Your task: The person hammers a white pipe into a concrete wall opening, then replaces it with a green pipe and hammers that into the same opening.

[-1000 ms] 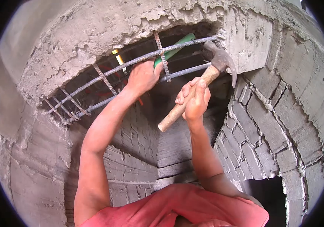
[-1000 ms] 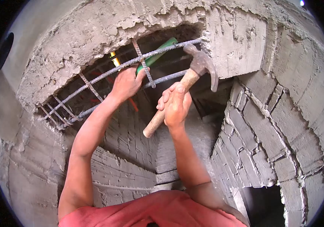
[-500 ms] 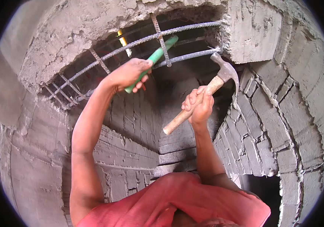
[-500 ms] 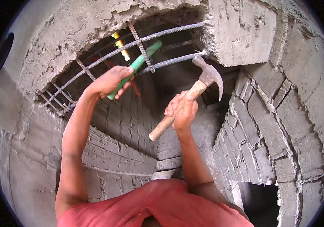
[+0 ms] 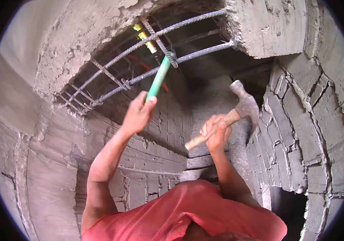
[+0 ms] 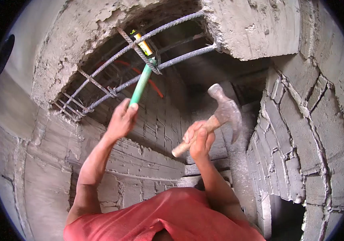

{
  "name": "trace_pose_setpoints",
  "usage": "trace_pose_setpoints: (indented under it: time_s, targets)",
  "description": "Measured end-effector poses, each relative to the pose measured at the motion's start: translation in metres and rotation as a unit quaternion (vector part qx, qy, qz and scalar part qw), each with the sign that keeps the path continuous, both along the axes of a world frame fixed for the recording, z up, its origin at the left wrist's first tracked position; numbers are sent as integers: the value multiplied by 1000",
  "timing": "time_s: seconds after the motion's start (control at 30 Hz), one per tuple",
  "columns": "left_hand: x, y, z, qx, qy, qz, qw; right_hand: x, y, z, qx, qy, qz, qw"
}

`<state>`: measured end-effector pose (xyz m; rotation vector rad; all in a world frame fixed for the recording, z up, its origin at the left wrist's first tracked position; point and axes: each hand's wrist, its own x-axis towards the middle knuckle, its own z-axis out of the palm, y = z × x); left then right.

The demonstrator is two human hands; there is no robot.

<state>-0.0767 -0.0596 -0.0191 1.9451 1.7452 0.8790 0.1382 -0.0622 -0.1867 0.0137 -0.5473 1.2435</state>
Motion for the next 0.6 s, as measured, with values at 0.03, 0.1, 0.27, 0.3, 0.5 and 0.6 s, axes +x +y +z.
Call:
trace_pose_setpoints:
  time_s: [0.03,0.1,0.27,0.3,0.5,0.6]
  targets:
    - [13,-4,-7,-73,-133,-17,988,1,0,-8,-11,-47,-8,999]
    - [38,-7,-18,-124,-247,10,961,7,-1,-8,-39,-118,-16,992]
    - [97,-19,-32,-50,-330,48,941,11,2,0,-77,-122,56,988]
    - [106,-19,-29,-35,-383,66,921,10,1,-1,-96,-112,71,987]
    - [119,-5,-29,60,-509,120,850,4,-4,-19,-134,-105,116,979]
    - [119,-33,-56,95,-378,121,913,12,-6,-26,-130,-126,117,976]
